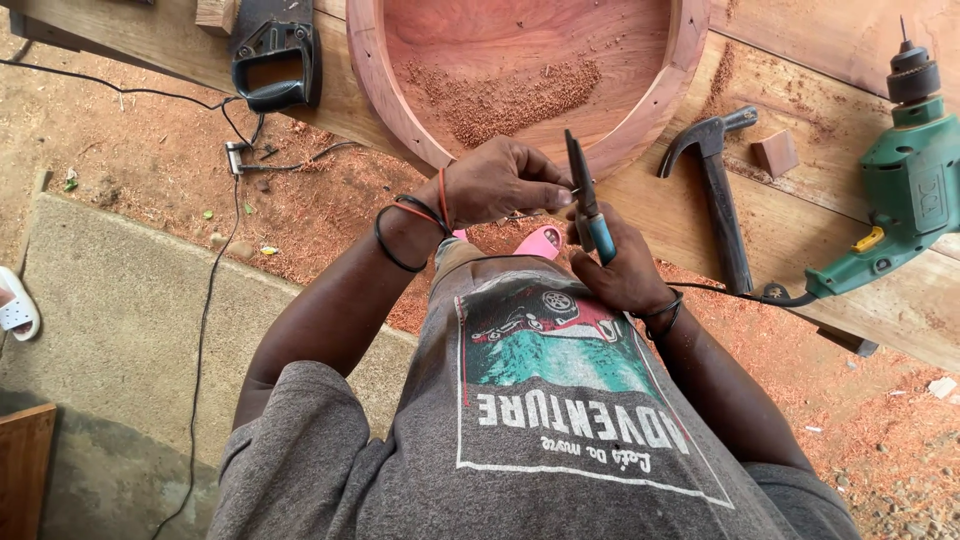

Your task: The person works on a large round wooden bowl-shaped piece on a workbench. They use pliers to pull small nails or tacks out of the rim, hold a nail with one hand and drive it with a hammer, then pick up a power drill and position it at the rim as the clip ends.

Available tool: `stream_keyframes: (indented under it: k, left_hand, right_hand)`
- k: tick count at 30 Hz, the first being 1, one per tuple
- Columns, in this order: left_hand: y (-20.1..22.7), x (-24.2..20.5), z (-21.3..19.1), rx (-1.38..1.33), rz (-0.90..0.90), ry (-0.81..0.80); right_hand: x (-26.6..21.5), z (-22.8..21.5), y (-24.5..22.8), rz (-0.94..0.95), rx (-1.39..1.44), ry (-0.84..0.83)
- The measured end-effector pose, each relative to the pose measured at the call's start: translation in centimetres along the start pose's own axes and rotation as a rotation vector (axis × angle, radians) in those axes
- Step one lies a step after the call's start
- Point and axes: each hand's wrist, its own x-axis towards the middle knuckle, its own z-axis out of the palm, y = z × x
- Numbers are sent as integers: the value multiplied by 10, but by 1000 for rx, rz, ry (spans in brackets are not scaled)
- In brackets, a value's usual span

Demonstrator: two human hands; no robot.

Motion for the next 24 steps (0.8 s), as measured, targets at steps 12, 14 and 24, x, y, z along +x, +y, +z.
stream_keyframes:
  k: [12, 14, 24]
  left_hand:
    - [0, 25, 3, 225, -86, -9]
    - [6, 21, 8, 251, -108, 7]
    - [13, 27, 23, 111, -105, -20]
  right_hand:
    - [-14, 17, 29, 62, 264, 7]
    - [-18, 17, 32, 99, 311, -13]
    - [-21, 12, 54, 95, 900, -194]
